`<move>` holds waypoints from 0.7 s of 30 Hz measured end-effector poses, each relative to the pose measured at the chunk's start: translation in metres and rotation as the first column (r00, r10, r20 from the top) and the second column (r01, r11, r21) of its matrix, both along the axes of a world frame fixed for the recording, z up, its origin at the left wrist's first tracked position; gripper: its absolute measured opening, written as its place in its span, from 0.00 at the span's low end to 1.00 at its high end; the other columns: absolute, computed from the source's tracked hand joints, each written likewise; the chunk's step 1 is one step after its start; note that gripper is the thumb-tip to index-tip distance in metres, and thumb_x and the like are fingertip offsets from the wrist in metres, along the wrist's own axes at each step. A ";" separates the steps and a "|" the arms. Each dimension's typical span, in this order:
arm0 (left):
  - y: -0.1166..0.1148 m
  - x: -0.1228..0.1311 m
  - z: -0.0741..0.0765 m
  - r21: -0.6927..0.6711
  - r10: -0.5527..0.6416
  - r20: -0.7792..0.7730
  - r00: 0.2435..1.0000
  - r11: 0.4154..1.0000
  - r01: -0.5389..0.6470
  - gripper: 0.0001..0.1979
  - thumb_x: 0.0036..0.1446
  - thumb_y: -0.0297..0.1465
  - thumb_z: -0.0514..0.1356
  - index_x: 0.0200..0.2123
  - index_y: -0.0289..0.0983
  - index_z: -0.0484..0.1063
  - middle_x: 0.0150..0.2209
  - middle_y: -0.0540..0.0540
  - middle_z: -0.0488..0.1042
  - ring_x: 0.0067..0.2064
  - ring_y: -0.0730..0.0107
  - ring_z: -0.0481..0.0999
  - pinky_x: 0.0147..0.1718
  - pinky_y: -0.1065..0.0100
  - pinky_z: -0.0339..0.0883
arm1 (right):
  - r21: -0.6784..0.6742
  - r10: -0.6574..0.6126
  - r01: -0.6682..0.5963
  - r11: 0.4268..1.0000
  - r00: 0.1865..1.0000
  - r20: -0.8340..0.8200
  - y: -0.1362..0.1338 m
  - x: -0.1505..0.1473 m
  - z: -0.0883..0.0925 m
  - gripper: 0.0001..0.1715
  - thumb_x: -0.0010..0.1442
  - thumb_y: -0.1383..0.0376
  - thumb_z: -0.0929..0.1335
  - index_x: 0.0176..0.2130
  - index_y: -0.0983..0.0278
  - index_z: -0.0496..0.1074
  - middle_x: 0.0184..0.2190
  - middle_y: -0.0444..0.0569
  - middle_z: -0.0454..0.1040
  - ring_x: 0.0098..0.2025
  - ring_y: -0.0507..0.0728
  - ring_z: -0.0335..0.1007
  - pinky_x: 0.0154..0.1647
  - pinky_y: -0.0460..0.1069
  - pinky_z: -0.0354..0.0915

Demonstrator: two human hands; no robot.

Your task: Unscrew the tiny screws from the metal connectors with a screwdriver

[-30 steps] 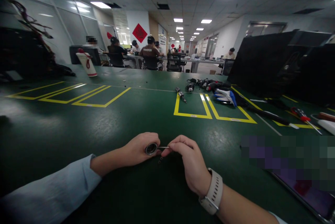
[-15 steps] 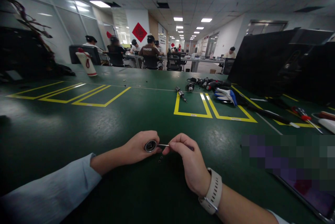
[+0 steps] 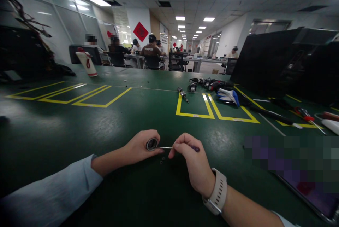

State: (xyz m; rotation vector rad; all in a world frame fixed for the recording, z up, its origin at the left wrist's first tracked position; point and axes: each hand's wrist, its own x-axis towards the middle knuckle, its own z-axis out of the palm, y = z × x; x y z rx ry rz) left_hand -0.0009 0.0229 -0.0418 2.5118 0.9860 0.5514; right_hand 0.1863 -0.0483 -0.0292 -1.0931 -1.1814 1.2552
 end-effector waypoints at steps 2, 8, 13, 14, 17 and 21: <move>-0.001 0.001 0.002 -0.003 -0.008 -0.016 1.000 1.000 0.008 0.16 0.48 0.43 0.61 0.29 0.36 0.65 0.27 0.52 0.66 0.27 0.74 0.65 0.24 0.72 0.56 | 0.001 -0.031 0.031 1.000 0.999 -0.010 0.001 0.001 0.000 0.07 0.51 0.67 0.63 0.23 0.64 0.67 0.19 0.44 0.70 0.27 0.55 0.65 0.36 0.53 0.56; -0.007 0.002 0.012 0.032 -0.083 -0.110 0.990 0.996 0.087 0.13 0.56 0.41 0.54 0.33 0.36 0.66 0.30 0.49 0.67 0.29 0.72 0.66 0.27 0.70 0.58 | -0.038 -0.081 0.076 0.996 0.985 -0.153 0.003 0.003 0.005 0.06 0.47 0.67 0.64 0.20 0.63 0.66 0.17 0.43 0.68 0.24 0.53 0.62 0.33 0.51 0.56; -0.014 0.004 0.015 0.159 -0.138 -0.265 0.954 0.970 0.184 0.11 0.58 0.38 0.52 0.34 0.37 0.67 0.31 0.49 0.68 0.31 0.70 0.67 0.30 0.68 0.58 | -0.075 -0.180 0.164 0.984 0.924 -0.338 0.007 0.007 0.010 0.07 0.46 0.66 0.64 0.18 0.62 0.65 0.16 0.42 0.64 0.23 0.53 0.61 0.32 0.51 0.59; -0.015 0.005 0.015 0.193 -0.143 -0.297 0.944 0.959 0.205 0.11 0.58 0.38 0.52 0.33 0.37 0.67 0.31 0.48 0.67 0.31 0.70 0.66 0.30 0.68 0.58 | -0.092 -0.201 0.180 0.979 0.914 -0.352 0.008 0.007 0.011 0.07 0.46 0.66 0.64 0.18 0.62 0.65 0.16 0.42 0.64 0.23 0.54 0.61 0.33 0.51 0.59; -0.017 0.008 0.015 0.285 -0.150 -0.368 0.918 0.921 0.265 0.12 0.58 0.38 0.52 0.31 0.37 0.67 0.30 0.48 0.67 0.30 0.69 0.66 0.30 0.67 0.57 | -0.122 -0.217 0.184 0.975 0.907 -0.361 0.009 0.007 0.009 0.07 0.46 0.66 0.65 0.19 0.63 0.66 0.16 0.43 0.64 0.23 0.53 0.61 0.33 0.51 0.60; -0.019 0.010 0.016 0.392 -0.134 -0.426 0.895 0.864 0.316 0.10 0.57 0.37 0.54 0.30 0.37 0.67 0.30 0.47 0.68 0.30 0.68 0.66 0.30 0.66 0.55 | -0.125 -0.200 0.166 0.978 0.910 -0.362 0.010 0.006 0.006 0.07 0.47 0.66 0.66 0.20 0.63 0.66 0.17 0.42 0.64 0.24 0.53 0.61 0.33 0.51 0.60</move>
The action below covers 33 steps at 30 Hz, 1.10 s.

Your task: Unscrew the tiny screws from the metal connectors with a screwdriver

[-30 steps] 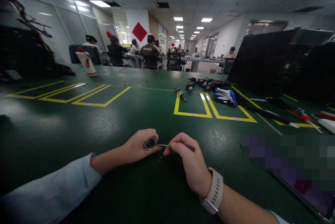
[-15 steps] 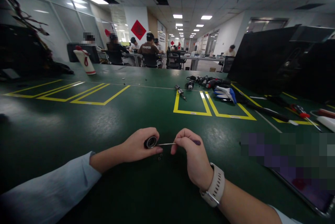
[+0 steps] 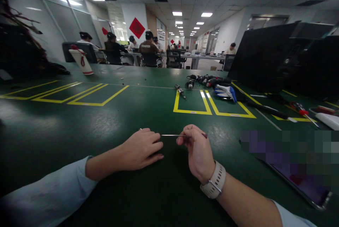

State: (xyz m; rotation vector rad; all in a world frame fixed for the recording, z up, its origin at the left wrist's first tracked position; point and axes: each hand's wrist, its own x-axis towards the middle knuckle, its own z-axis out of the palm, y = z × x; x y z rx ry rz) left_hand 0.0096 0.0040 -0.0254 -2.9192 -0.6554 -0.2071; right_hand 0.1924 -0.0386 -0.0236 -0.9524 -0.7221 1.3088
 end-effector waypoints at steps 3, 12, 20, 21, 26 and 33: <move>-0.001 0.001 0.001 0.074 -0.026 -0.023 0.999 0.997 0.028 0.11 0.56 0.38 0.55 0.31 0.36 0.67 0.30 0.46 0.68 0.30 0.67 0.66 0.29 0.65 0.54 | 0.004 -0.006 0.006 1.000 1.000 0.006 0.000 0.000 -0.001 0.06 0.47 0.66 0.66 0.20 0.64 0.67 0.17 0.42 0.64 0.24 0.53 0.62 0.33 0.50 0.59; 0.001 0.000 0.000 0.005 0.013 0.015 1.000 1.000 -0.013 0.13 0.58 0.39 0.51 0.31 0.36 0.68 0.30 0.46 0.67 0.30 0.68 0.65 0.29 0.65 0.55 | 0.020 -0.065 0.064 0.998 0.997 0.038 0.001 -0.001 -0.001 0.05 0.48 0.64 0.67 0.23 0.63 0.68 0.21 0.43 0.68 0.28 0.54 0.64 0.34 0.50 0.59; 0.018 -0.011 -0.003 -0.404 0.334 0.292 0.896 0.893 -0.201 0.09 0.56 0.32 0.50 0.36 0.35 0.66 0.35 0.45 0.67 0.35 0.67 0.66 0.34 0.65 0.61 | 0.032 0.001 -0.006 0.999 0.988 0.157 -0.001 0.000 0.000 0.17 0.52 0.59 0.66 0.17 0.64 0.68 0.16 0.43 0.66 0.21 0.51 0.61 0.28 0.49 0.59; 0.019 -0.011 -0.004 -0.434 0.350 0.321 0.880 0.880 -0.192 0.08 0.54 0.31 0.52 0.37 0.35 0.65 0.36 0.45 0.67 0.35 0.67 0.66 0.34 0.65 0.62 | 0.024 0.047 -0.053 0.998 0.978 0.202 -0.002 -0.001 -0.001 0.19 0.53 0.59 0.67 0.16 0.64 0.67 0.15 0.42 0.64 0.19 0.50 0.60 0.26 0.48 0.58; 0.020 -0.011 -0.011 -0.457 0.334 0.377 0.864 0.878 -0.140 0.12 0.49 0.25 0.55 0.40 0.36 0.63 0.39 0.46 0.66 0.40 0.67 0.66 0.40 0.64 0.64 | -0.010 0.118 -0.121 0.993 0.932 0.342 -0.004 -0.005 -0.007 0.19 0.53 0.57 0.67 0.17 0.64 0.66 0.16 0.41 0.65 0.19 0.49 0.59 0.22 0.46 0.55; 0.021 -0.011 -0.012 -0.408 0.253 0.385 0.888 0.909 -0.083 0.10 0.53 0.25 0.54 0.41 0.37 0.63 0.43 0.44 0.67 0.45 0.65 0.66 0.46 0.60 0.61 | 0.023 0.092 -0.123 0.992 0.839 0.537 0.001 -0.006 -0.017 0.21 0.56 0.54 0.64 0.18 0.63 0.66 0.14 0.41 0.64 0.19 0.51 0.60 0.22 0.47 0.54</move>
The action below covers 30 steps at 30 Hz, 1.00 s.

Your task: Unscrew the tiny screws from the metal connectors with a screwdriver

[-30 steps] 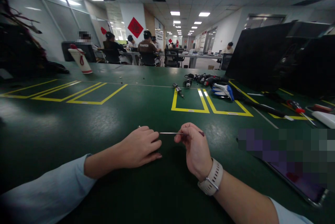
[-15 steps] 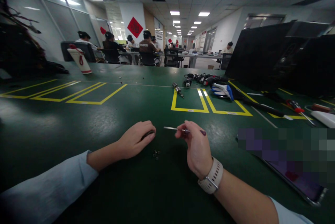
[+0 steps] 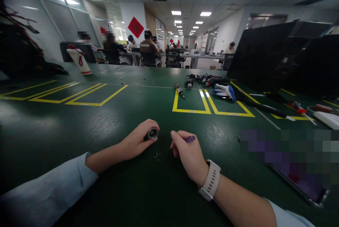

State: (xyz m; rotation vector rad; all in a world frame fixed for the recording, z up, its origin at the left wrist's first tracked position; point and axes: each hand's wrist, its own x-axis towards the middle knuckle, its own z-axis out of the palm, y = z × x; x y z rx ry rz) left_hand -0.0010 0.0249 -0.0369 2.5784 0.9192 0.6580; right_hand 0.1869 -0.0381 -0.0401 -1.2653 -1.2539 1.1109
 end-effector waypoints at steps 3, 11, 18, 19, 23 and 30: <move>0.000 0.000 0.003 0.036 0.000 -0.039 0.999 0.999 0.002 0.11 0.54 0.26 0.55 0.41 0.38 0.64 0.44 0.44 0.67 0.46 0.63 0.65 0.46 0.58 0.60 | -0.014 0.015 -0.014 1.000 0.998 0.062 -0.001 0.000 0.002 0.22 0.56 0.54 0.63 0.18 0.63 0.67 0.14 0.41 0.64 0.19 0.51 0.60 0.22 0.47 0.55; -0.001 0.001 -0.002 -0.033 0.105 0.040 0.994 0.994 -0.104 0.15 0.53 0.26 0.56 0.46 0.40 0.66 0.43 0.45 0.66 0.44 0.65 0.68 0.43 0.61 0.65 | -0.009 0.075 -0.076 0.997 0.937 0.342 -0.007 0.003 0.021 0.22 0.58 0.57 0.62 0.16 0.62 0.64 0.11 0.39 0.60 0.16 0.50 0.58 0.20 0.47 0.51; 0.008 0.001 -0.012 -0.396 0.215 0.331 0.919 0.915 -0.071 0.18 0.48 0.22 0.57 0.45 0.35 0.66 0.45 0.42 0.71 0.46 0.64 0.72 0.46 0.57 0.66 | 0.035 0.024 -0.034 0.999 0.967 0.253 -0.007 -0.001 0.013 0.23 0.59 0.55 0.61 0.18 0.63 0.66 0.13 0.41 0.63 0.19 0.51 0.61 0.23 0.48 0.55; 0.008 0.002 -0.012 -0.478 0.239 0.372 0.897 0.878 -0.036 0.20 0.47 0.20 0.57 0.46 0.34 0.66 0.45 0.41 0.71 0.47 0.64 0.72 0.47 0.57 0.66 | 0.034 0.006 -0.014 0.999 0.975 0.221 -0.006 -0.001 0.011 0.23 0.59 0.54 0.61 0.19 0.63 0.67 0.14 0.41 0.64 0.20 0.51 0.61 0.24 0.48 0.56; 0.004 0.005 -0.008 -0.690 0.353 0.443 0.824 0.721 0.062 0.26 0.42 0.15 0.55 0.48 0.34 0.66 0.48 0.41 0.72 0.49 0.65 0.71 0.52 0.58 0.62 | 0.093 -0.039 0.031 0.995 0.996 0.085 -0.004 0.002 0.003 0.22 0.60 0.53 0.61 0.22 0.63 0.68 0.19 0.43 0.67 0.24 0.52 0.64 0.29 0.49 0.59; -0.002 0.010 -0.001 -0.776 0.474 0.506 0.721 0.614 0.141 0.25 0.40 0.15 0.58 0.45 0.34 0.70 0.47 0.44 0.73 0.47 0.64 0.72 0.53 0.59 0.58 | 0.185 0.054 -0.080 0.979 0.988 0.142 -0.008 0.001 0.007 0.13 0.56 0.57 0.66 0.31 0.64 0.72 0.28 0.46 0.73 0.31 0.54 0.68 0.31 0.49 0.63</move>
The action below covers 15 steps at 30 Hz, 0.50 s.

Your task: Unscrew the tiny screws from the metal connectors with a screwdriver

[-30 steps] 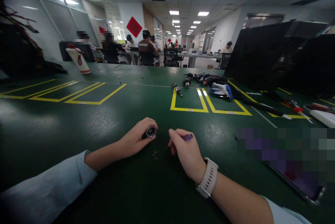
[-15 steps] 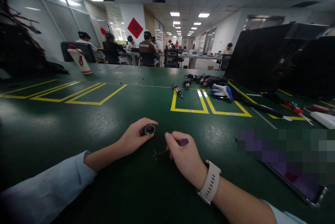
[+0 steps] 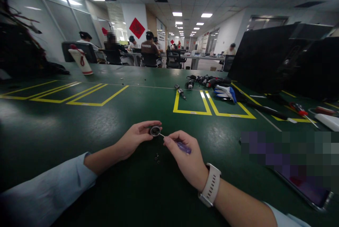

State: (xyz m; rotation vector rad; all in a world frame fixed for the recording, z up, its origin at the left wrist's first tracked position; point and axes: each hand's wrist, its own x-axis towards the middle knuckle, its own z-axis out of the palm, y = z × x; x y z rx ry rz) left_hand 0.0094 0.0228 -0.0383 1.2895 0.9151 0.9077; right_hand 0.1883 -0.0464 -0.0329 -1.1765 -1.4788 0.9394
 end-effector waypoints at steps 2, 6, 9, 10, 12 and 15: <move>-0.001 0.001 0.000 -0.010 -0.003 0.019 1.000 1.000 0.003 0.25 0.39 0.15 0.58 0.45 0.34 0.71 0.46 0.44 0.74 0.47 0.64 0.72 0.53 0.60 0.58 | -0.017 0.026 -0.025 1.000 0.999 0.040 0.000 -0.001 0.001 0.11 0.55 0.58 0.67 0.33 0.64 0.73 0.29 0.46 0.74 0.31 0.54 0.69 0.31 0.49 0.64; -0.001 0.000 -0.001 -0.016 -0.014 0.027 1.000 1.000 0.014 0.25 0.39 0.15 0.58 0.44 0.35 0.72 0.45 0.45 0.75 0.46 0.64 0.73 0.52 0.60 0.59 | -0.029 0.071 -0.069 0.997 0.993 0.097 0.000 -0.003 0.000 0.11 0.55 0.60 0.67 0.36 0.63 0.73 0.33 0.48 0.75 0.35 0.55 0.71 0.36 0.51 0.66; 0.000 0.000 -0.002 -0.012 -0.020 0.024 1.000 1.000 0.020 0.23 0.40 0.16 0.59 0.43 0.35 0.72 0.46 0.44 0.74 0.47 0.64 0.72 0.51 0.60 0.60 | -0.007 0.077 -0.077 0.997 0.985 0.155 0.001 -0.003 -0.002 0.10 0.55 0.61 0.66 0.37 0.62 0.73 0.36 0.48 0.75 0.38 0.56 0.71 0.39 0.52 0.67; 0.000 0.000 -0.003 -0.006 -0.018 0.020 1.000 1.000 0.018 0.23 0.40 0.17 0.59 0.43 0.35 0.72 0.46 0.44 0.74 0.47 0.63 0.72 0.51 0.60 0.60 | 0.006 0.074 -0.076 0.997 0.981 0.179 0.000 -0.004 -0.003 0.10 0.56 0.61 0.66 0.37 0.62 0.73 0.36 0.48 0.75 0.38 0.56 0.71 0.40 0.53 0.67; 0.000 0.000 -0.003 0.005 -0.006 0.004 1.000 1.000 0.006 0.21 0.42 0.18 0.59 0.42 0.35 0.72 0.45 0.44 0.74 0.48 0.63 0.72 0.51 0.61 0.60 | 0.051 0.071 -0.086 0.995 0.970 0.234 -0.001 -0.004 -0.003 0.09 0.56 0.63 0.66 0.37 0.62 0.73 0.37 0.48 0.75 0.40 0.56 0.71 0.42 0.53 0.66; 0.000 0.002 -0.003 0.011 0.032 -0.038 0.999 0.999 -0.032 0.19 0.42 0.19 0.58 0.41 0.34 0.72 0.44 0.43 0.75 0.46 0.64 0.73 0.50 0.61 0.61 | 0.139 0.075 -0.124 0.982 0.946 0.316 -0.002 -0.006 -0.004 0.09 0.56 0.66 0.66 0.39 0.62 0.73 0.38 0.49 0.75 0.41 0.56 0.70 0.44 0.54 0.66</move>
